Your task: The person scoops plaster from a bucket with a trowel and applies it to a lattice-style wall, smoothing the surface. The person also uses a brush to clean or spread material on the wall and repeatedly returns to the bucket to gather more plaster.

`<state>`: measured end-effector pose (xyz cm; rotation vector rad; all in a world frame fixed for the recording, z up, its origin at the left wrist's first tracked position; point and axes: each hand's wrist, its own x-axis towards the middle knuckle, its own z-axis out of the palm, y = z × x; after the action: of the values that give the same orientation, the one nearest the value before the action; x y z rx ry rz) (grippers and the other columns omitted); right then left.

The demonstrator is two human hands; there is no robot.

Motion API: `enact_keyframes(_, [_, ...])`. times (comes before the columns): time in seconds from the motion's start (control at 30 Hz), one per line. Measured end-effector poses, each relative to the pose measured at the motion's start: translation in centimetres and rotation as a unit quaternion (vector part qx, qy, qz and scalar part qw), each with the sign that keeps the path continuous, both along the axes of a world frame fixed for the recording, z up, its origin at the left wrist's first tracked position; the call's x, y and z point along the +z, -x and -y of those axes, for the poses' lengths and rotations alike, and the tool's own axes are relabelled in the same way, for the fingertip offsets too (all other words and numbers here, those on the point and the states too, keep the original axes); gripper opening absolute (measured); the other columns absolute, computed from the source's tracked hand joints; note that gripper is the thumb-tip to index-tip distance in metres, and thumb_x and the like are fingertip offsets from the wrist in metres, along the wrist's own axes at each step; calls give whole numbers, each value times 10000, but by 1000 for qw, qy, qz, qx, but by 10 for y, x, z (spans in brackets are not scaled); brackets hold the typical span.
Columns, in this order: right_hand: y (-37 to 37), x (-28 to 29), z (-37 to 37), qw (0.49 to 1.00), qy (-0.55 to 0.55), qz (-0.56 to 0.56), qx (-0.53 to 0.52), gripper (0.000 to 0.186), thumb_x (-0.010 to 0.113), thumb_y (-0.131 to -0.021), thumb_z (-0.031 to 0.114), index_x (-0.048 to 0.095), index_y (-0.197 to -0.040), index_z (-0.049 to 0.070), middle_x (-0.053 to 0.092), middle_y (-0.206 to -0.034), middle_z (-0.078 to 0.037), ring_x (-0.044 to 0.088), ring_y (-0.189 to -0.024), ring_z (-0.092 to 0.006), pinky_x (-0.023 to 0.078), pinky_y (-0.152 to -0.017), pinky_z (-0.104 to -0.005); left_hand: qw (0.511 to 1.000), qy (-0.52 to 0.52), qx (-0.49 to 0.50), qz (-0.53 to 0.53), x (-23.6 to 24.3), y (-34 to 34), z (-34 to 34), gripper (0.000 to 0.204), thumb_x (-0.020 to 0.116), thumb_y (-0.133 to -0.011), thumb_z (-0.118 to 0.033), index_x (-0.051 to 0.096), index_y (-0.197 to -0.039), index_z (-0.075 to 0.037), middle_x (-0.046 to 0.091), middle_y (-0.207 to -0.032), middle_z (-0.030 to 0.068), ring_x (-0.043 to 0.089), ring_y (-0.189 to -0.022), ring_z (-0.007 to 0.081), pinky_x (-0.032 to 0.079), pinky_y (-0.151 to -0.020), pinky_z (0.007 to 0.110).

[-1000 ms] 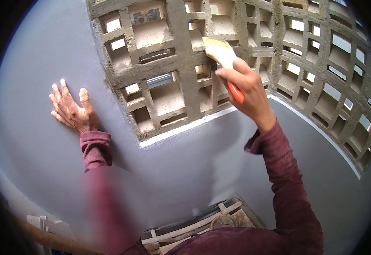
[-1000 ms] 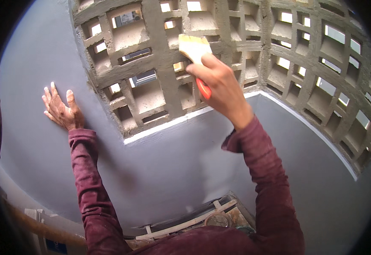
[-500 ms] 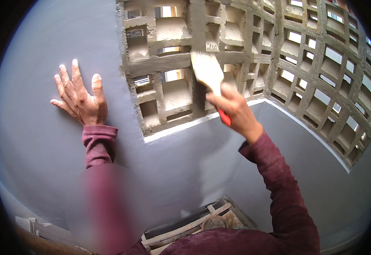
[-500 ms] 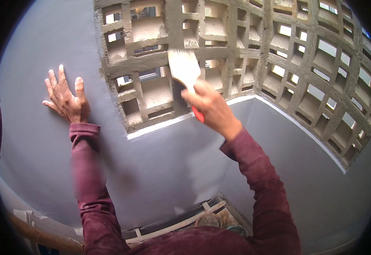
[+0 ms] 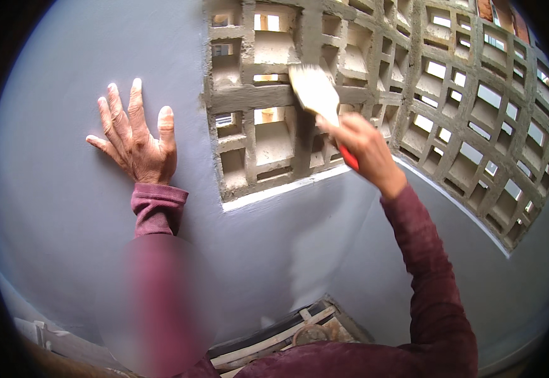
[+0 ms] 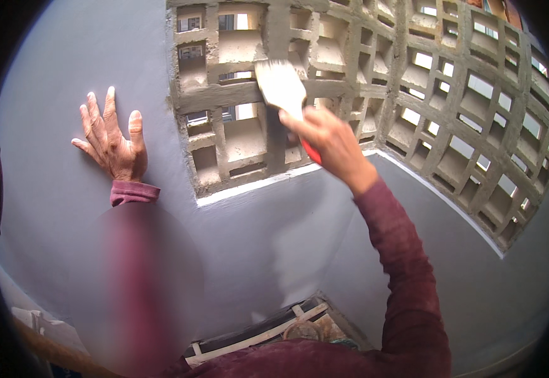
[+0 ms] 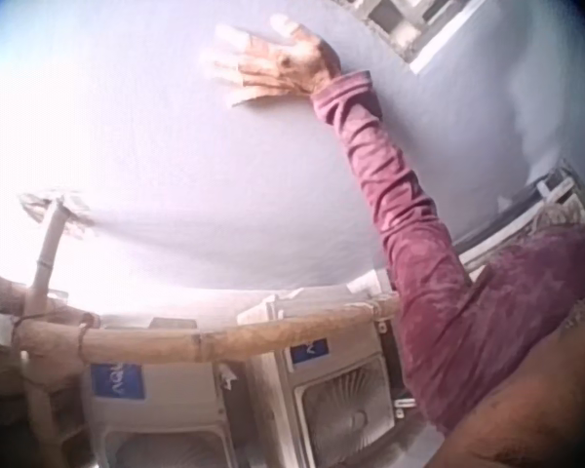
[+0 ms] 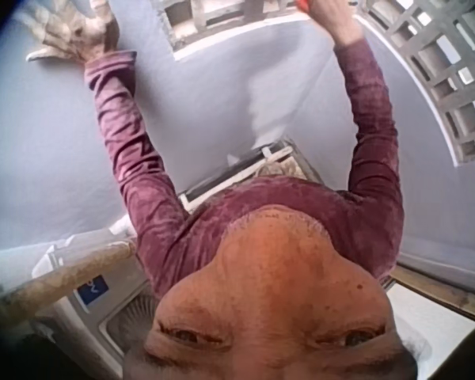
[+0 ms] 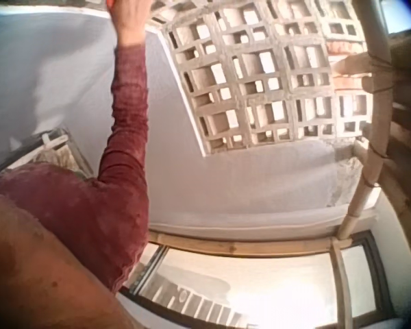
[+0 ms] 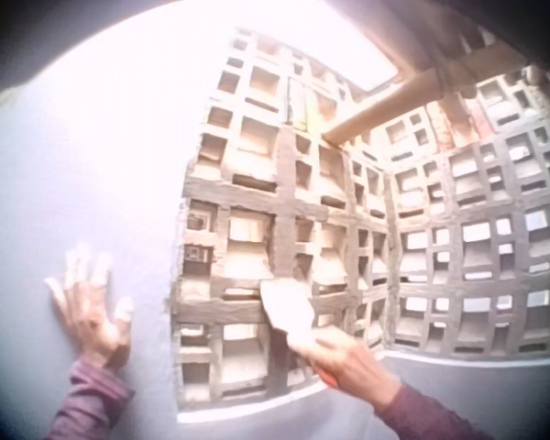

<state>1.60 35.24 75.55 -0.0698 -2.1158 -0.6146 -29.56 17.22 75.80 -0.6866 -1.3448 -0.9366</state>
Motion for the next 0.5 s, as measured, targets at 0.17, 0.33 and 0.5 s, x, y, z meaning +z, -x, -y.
enact_keyframes(0.17, [-33,-8,34,976,190,21,107,287,668,-807,93,655,-1094,96,646,-786,-119,636,-681,-238,496,-613,-304,1000,12,-9,12,-1,-1,3,561,502,-839,-461,469,-1351,-234,292,-1492,74,189,-1404,272,-57,-1088,618])
enact_keyframes(0.33, [-27,110,8,908,369,97,174,175,588,-914,146,667,-1038,51,655,-737,-32,616,-584,-82,491,-482,-213,1000,11,-19,17,1,-2,5,551,517,-827,-442,490,-1333,-226,297,-1491,64,185,-1406,272,-67,-1086,623])
enact_keyframes(0.5, [-1,189,4,942,313,-25,120,200,573,-919,217,663,-993,54,638,-662,-37,617,-534,-90,496,-452,-219,999,10,-41,19,-2,-3,0,519,521,-824,-434,526,-1299,-224,324,-1479,59,194,-1403,276,-60,-1082,633])
